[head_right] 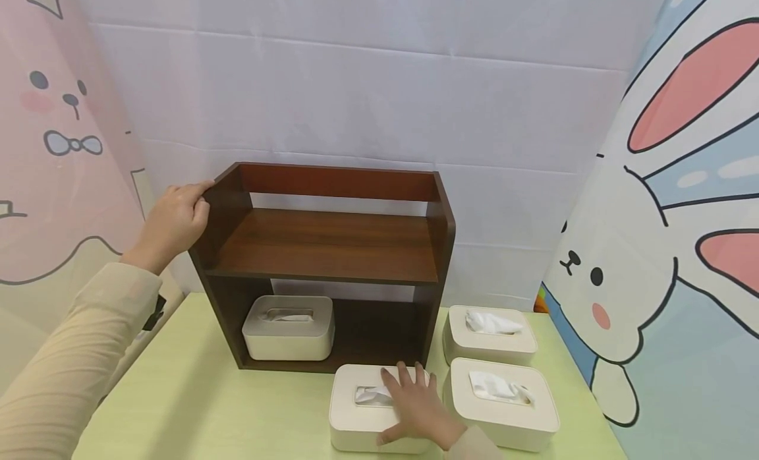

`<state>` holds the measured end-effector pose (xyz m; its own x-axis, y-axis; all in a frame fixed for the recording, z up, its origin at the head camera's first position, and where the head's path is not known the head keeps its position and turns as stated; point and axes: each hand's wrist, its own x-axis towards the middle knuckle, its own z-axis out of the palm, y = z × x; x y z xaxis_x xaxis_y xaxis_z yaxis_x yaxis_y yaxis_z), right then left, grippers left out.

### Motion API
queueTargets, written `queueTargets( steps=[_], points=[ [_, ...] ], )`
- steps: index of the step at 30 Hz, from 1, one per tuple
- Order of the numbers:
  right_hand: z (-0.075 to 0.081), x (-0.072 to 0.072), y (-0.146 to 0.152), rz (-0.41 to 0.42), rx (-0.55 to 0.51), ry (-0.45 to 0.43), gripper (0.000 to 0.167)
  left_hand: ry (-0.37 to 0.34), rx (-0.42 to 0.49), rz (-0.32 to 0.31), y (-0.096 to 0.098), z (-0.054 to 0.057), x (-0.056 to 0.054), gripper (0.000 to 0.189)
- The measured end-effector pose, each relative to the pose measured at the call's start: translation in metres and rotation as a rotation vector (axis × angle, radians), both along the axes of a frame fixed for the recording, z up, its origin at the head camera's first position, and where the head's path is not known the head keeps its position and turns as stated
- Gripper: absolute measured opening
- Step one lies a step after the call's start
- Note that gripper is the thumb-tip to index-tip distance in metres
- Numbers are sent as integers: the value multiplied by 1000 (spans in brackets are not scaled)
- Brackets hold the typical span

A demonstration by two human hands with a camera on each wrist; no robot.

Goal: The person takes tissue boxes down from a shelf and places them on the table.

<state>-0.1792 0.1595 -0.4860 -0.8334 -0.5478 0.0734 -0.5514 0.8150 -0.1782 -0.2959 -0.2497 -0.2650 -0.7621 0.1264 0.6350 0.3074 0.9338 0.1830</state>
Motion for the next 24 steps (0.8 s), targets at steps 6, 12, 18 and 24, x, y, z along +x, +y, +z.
queueTargets(
  steps=[6, 12, 18, 24],
  points=[
    [10, -3, -1, 27, -14, -57, 97, -1, -5, 6, 0, 0, 0, 43],
    [16, -6, -4, 59, -21, -33, 85, 3, -10, 13, 1, 1, 1, 43],
    [26, -12, -18, 64, -34, -11, 84, 36, -21, 14, 1, 1, 0, 42],
    [35, -23, -36, 77, -22, 11, 86, 55, -25, 18, 0, 0, -2, 42]
  ],
)
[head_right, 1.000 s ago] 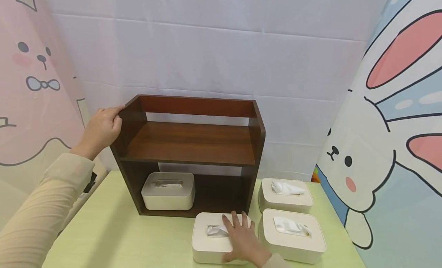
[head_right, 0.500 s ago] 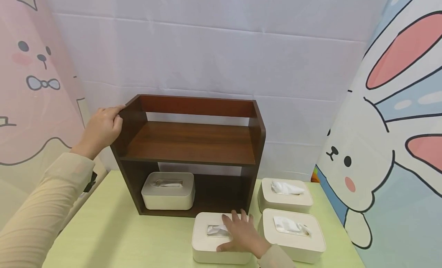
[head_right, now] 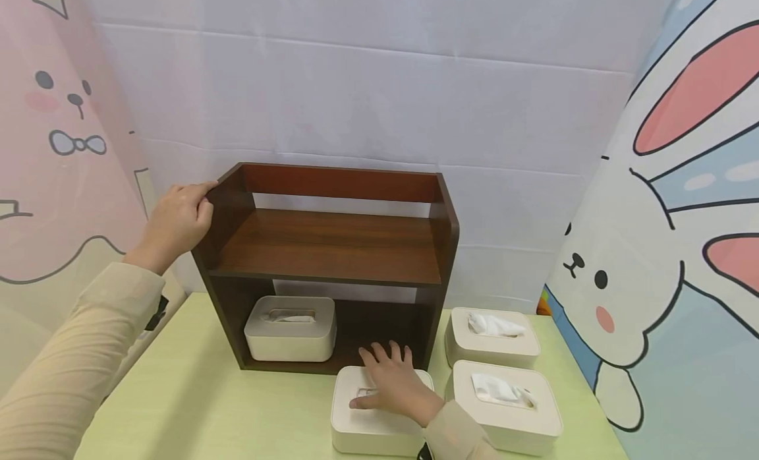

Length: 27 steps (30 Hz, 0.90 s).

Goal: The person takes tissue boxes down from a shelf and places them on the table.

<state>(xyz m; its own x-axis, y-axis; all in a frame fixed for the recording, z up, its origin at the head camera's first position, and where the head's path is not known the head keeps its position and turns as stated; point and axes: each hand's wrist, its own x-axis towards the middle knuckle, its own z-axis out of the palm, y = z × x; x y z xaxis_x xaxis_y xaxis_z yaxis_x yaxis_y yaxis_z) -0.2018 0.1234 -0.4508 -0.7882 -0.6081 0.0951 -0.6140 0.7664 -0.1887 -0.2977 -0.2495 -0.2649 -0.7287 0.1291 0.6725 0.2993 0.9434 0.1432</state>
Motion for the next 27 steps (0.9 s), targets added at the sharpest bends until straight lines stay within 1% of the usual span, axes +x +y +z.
queueTargets(
  steps=[4, 10, 15, 21, 25, 27],
  points=[
    [7, -7, -14, 12, 8, 4, 85, 5, -2, 1, 0, 0, 0, 41],
    [15, -20, -36, 23, 61, 22, 85, 8, -3, 3, 0, 0, 0, 41],
    [18, -32, -52, 23, 94, 53, 85, 15, -1, 0, 0, 1, 1, 40],
    [21, -44, -71, -3, 93, 47, 84, 18, 0, 3, 0, 0, 0, 40],
    [20, -55, -82, -13, 110, 76, 82, 9, 6, 3, 0, -1, 0, 41],
    [20, -60, -86, -13, 101, 92, 81, 7, 7, 1, 0, -1, 1, 41]
  ],
)
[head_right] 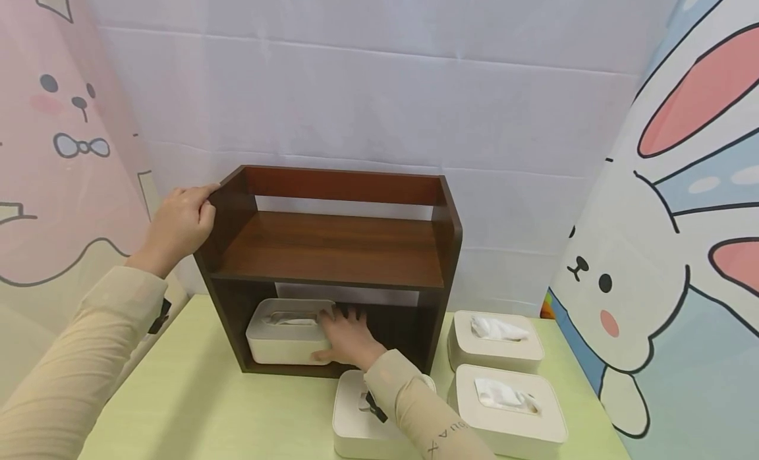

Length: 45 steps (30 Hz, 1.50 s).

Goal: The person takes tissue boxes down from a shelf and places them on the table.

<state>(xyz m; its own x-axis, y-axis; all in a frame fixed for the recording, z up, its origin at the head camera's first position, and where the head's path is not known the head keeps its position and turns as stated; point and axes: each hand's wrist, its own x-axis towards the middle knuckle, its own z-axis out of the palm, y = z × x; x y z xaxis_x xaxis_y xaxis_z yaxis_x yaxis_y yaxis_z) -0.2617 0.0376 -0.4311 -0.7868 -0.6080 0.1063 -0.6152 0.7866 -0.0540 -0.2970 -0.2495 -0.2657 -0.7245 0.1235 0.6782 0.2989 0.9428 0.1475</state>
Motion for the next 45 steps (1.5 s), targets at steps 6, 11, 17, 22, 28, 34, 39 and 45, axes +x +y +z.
queueTargets(
  steps=[6, 11, 17, 22, 28, 34, 39, 45],
  points=[
    [-5, -13, -9, 6, -59, 19, 80, 6, 4, -5, 1, 0, 1, 41],
    [-4, -19, -19, -38, -33, 0, 77, 9, -4, -3, 0, -1, 0, 41],
    [-11, -32, -30, -92, 25, -1, 81, 30, -5, -9, -1, -2, -2, 40],
    [-15, -40, -37, -111, 29, -38, 84, 35, -3, -5, -2, -4, -2, 40],
    [-22, -48, -42, -124, 20, -86, 88, 24, 0, -7, -2, -5, -3, 40],
    [-27, -51, -46, -142, 39, -84, 90, 37, -2, -13, -2, -4, -3, 41],
    [-29, -51, -50, -152, 18, -153, 96, 38, -7, -9, -2, -4, -2, 41],
    [-35, -51, -53, -158, 26, -177, 96, 30, 1, -6, -1, -4, -2, 40]
  ],
)
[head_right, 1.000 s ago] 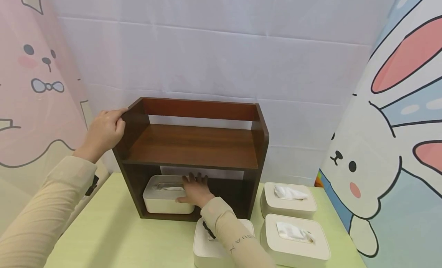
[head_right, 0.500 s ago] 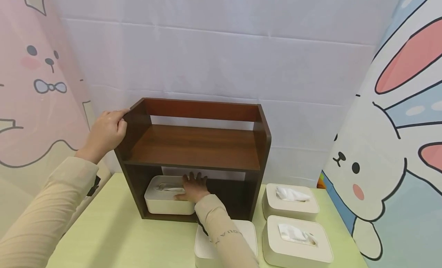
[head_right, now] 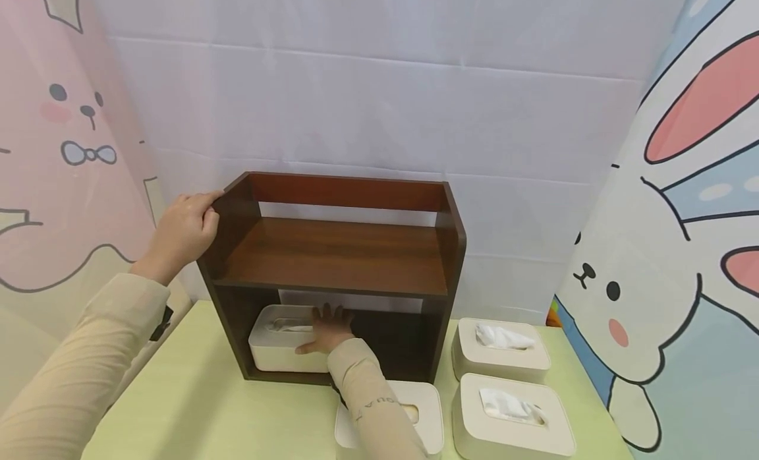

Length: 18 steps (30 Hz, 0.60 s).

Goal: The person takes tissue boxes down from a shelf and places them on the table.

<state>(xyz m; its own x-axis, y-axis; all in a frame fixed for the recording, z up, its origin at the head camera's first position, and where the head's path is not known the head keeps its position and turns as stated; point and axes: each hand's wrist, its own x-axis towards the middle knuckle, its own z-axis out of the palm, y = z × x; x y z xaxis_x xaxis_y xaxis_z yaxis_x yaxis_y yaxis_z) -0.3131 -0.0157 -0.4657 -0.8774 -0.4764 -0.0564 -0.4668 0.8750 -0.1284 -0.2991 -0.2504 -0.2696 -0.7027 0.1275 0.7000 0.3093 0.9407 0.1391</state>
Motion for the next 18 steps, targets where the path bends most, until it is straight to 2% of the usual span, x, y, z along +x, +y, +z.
queueTargets(
  steps=[7, 18],
  points=[
    [-3, 3, -1, -12, -16, -11, 98, 4, 3, -1, -1, -2, 0, 40],
    [2, 7, -2, 5, -13, -13, 99, 26, -2, -17, -1, 0, -2, 40]
  ],
)
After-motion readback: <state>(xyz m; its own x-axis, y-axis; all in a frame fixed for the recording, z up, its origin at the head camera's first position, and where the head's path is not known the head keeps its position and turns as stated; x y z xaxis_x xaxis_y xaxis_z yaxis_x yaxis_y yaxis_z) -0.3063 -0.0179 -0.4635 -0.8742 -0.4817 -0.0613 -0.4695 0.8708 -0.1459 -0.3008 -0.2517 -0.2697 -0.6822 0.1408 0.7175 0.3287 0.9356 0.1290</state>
